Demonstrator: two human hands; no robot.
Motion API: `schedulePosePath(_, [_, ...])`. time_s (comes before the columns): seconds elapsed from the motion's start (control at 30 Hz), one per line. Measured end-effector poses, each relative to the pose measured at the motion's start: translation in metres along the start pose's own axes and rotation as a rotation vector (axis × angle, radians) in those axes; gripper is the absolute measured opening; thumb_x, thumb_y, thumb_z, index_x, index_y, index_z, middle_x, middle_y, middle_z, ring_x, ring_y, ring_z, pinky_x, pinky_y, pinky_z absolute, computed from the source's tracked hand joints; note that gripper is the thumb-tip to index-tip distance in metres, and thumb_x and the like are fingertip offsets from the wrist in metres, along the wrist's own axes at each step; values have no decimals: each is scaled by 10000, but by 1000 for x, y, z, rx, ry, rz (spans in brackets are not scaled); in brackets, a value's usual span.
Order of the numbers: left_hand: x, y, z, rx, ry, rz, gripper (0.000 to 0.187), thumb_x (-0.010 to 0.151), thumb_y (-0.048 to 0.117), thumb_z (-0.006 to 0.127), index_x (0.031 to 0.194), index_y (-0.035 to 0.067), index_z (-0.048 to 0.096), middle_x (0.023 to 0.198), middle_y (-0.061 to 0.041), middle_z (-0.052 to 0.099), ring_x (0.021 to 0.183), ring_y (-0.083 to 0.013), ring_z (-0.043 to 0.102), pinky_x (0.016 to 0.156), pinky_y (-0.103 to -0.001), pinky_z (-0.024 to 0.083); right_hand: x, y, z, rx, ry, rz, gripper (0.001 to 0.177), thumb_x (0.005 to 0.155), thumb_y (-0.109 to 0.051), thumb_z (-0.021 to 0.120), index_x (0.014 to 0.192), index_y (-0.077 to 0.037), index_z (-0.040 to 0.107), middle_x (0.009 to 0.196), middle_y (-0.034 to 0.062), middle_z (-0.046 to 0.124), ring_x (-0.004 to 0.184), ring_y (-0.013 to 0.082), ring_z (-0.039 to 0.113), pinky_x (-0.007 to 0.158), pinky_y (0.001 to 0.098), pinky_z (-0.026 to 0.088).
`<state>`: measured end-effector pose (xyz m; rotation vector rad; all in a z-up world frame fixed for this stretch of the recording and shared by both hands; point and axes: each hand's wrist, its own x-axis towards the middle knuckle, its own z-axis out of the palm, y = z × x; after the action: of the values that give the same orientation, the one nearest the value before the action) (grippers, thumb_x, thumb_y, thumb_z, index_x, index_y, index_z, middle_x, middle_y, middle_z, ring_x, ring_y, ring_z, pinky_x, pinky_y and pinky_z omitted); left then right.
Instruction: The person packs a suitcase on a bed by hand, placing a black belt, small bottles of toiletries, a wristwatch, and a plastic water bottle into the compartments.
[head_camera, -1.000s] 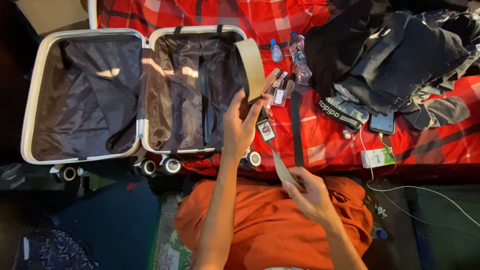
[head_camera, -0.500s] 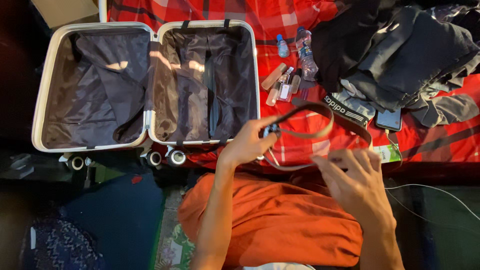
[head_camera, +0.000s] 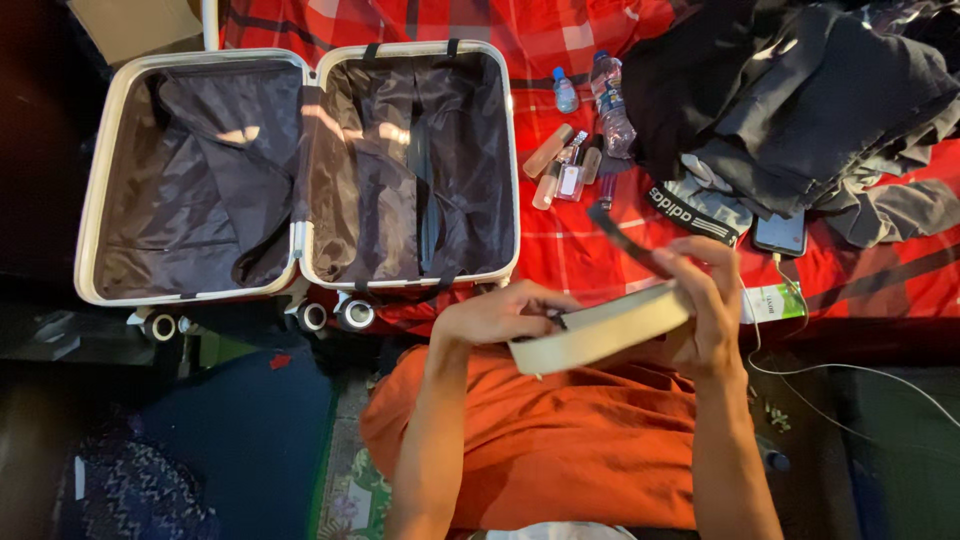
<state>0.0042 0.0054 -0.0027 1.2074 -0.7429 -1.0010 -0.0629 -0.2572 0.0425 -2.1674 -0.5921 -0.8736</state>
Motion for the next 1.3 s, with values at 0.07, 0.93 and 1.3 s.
schedulePosePath(0.07, [-3,2,1,-133,-108,1,485,1013,206,608,1421,-54,581,1073,-49,728,948,-94,672,820,-238,547,-9,9,10,122,6,39,362,1135,-252,534,1425,-34,517,1299,188,621,1159,315,607,1030,375,492])
schedulePosePath(0.93, [37,29,36,117,517,438,398,1098,157,552,1453,-22,529,1226,-61,635,1109,-99,589,1003,-247,504,-77,18,94,1043,10,654,354,1032,-157,502,1366,-40,501,1216,-19,586,1123,67,543,988,225,437])
schedulePosePath(1.3, [51,11,40,279,951,529,417,1092,143,549,1452,-47,461,1413,-118,500,1329,-193,539,1161,-329,426,-85,-10,82,1019,-144,908,330,1075,-105,488,1391,-9,502,1223,-38,576,1099,54,516,977,222,421])
